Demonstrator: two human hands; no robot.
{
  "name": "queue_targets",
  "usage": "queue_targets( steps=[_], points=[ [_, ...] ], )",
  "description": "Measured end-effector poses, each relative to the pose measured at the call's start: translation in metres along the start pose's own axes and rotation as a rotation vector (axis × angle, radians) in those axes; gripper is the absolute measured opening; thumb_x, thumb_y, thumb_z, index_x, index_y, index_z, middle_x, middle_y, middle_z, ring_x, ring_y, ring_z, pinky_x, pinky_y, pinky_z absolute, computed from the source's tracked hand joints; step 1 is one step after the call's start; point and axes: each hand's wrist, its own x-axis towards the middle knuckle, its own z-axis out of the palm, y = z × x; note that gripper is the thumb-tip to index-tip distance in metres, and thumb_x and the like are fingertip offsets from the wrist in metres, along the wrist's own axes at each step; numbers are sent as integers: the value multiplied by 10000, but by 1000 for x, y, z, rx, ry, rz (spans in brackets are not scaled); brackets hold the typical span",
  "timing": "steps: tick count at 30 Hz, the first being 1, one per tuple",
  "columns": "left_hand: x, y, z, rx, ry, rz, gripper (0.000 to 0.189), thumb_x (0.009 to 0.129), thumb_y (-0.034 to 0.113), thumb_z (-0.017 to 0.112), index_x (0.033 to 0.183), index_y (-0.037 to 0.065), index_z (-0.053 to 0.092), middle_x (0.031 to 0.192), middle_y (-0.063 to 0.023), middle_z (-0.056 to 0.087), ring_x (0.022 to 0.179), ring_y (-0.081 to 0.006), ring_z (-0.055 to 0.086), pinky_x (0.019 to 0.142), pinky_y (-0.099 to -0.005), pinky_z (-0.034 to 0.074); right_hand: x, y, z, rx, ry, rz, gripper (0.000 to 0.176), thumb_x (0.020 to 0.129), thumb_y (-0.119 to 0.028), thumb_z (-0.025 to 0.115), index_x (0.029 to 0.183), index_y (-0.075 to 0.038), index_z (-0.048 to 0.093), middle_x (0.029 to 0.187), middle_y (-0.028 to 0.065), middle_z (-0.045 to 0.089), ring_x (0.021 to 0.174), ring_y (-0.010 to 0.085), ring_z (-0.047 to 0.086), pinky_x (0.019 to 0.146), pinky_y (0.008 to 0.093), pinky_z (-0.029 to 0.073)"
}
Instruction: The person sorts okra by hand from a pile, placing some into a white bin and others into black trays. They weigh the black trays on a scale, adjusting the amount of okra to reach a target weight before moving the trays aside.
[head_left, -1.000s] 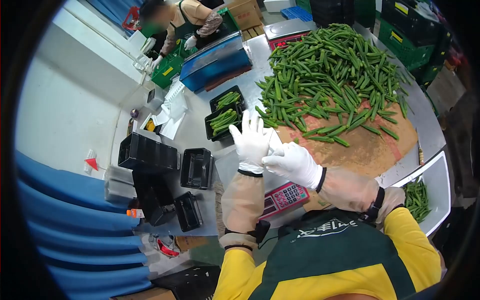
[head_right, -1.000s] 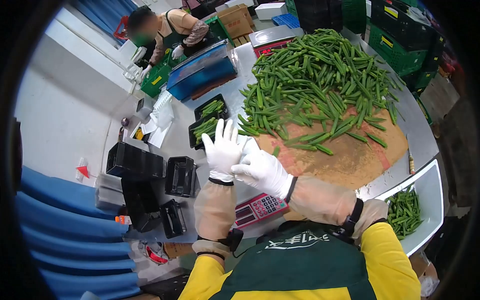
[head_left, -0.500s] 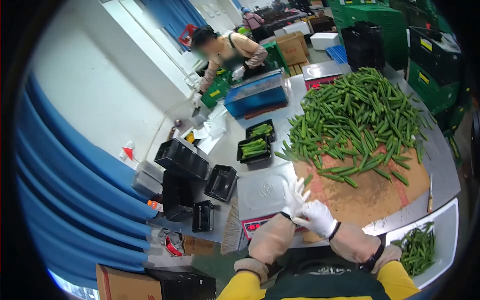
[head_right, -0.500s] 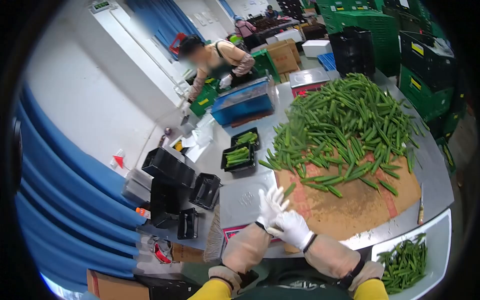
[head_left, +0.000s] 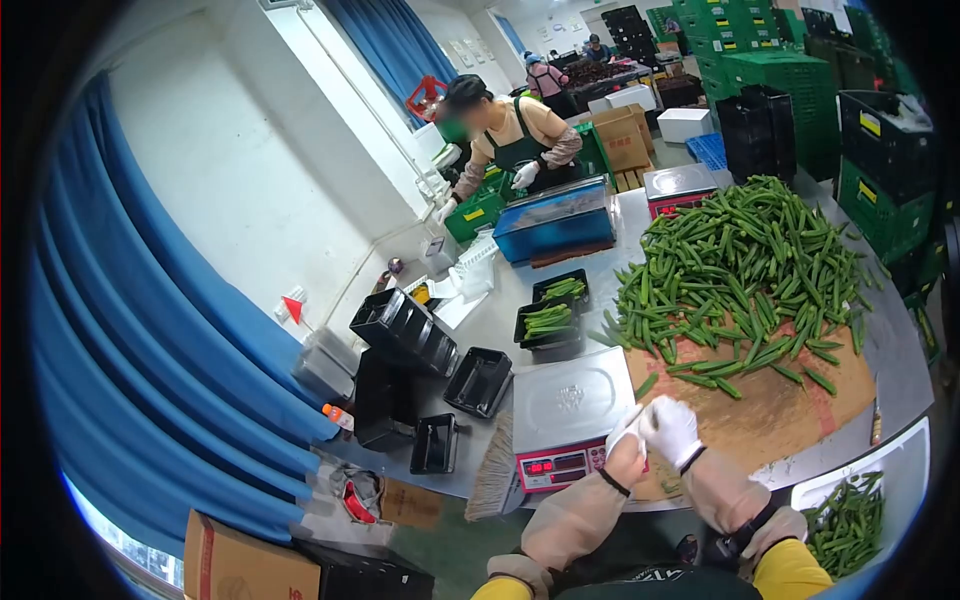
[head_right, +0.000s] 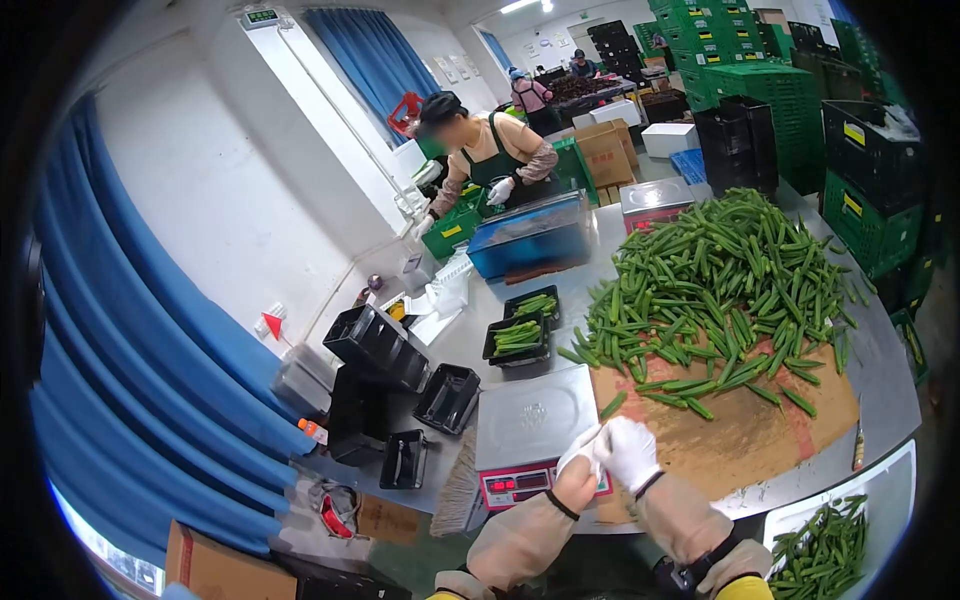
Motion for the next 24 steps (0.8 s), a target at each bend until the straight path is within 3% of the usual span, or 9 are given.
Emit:
queue_targets(
  steps=[1,6,8,10,13,14,16,18,24],
  points=[
    [-10,20,8,207,-139,248,465,918,-124,452,1377,-53,450,1347,-145,529,1257,-234,509,1103,-353,392,10,-1,4,-3,18,-9,192,743,-168,721,720,-131,534,657,80,548,620,324,568,587,448,452],
    [-18,82,-30,-291,-59,-58,372,1008,24,451,1368,-68,440,1385,-152,503,1278,-230,496,1120,-378,364,54,-37,47,-9,90,1,165,779,-142,707,759,-116,544,661,93,555,632,320,594,584,416,471],
    [-72,161,-50,-337,-195,-209,364,1035,90,440,1363,-66,450,1373,-152,520,1279,-235,500,1119,-389,364,76,-21,76,186,143,260,185,812,-178,704,795,-78,549,728,126,615,673,312,627,621,399,488],
    [-117,204,-94,23,-397,-173,364,1046,127,424,1349,-71,457,1357,-163,536,1283,-278,500,1100,-427,386,98,-26,77,-107,85,381,117,852,-151,679,844,-75,590,757,134,638,678,291,639,636,388,499],
    [-134,221,-191,48,-112,-170,356,1041,152,447,1336,-44,471,1345,-184,539,1250,-314,523,1062,-451,420,106,-67,108,666,-30,413,173,915,-189,619,1070,-113,634,912,121,700,828,286,678,743,386,532],
    [-137,223,-218,28,-29,-155,339,1037,148,458,1320,-37,485,1328,-185,550,1216,-305,545,1034,-436,441,101,-53,135,161,109,-96,272,918,-202,610,1178,-126,637,939,137,708,816,297,675,761,376,539],
    [-138,231,-262,-8,135,-124,307,1030,140,479,1289,-23,514,1294,-187,573,1147,-289,589,978,-405,484,95,-69,152,-81,-552,276,276,859,-273,655,1103,-165,729,955,159,711,902,318,680,837,402,528],
    [-138,238,-287,-12,115,-104,288,1027,140,489,1273,-6,527,1265,-179,592,1112,-272,607,946,-387,498,84,-82,160,-177,-751,139,271,848,-351,648,999,-157,761,938,165,709,915,322,682,844,419,523],
    [-120,244,-295,220,123,8,264,1017,160,509,1241,23,534,1182,-138,622,1060,-271,627,898,-403,505,97,-188,157,296,-620,329,360,914,-361,634,1151,-98,697,843,138,735,801,230,723,762,355,552]
  ],
)
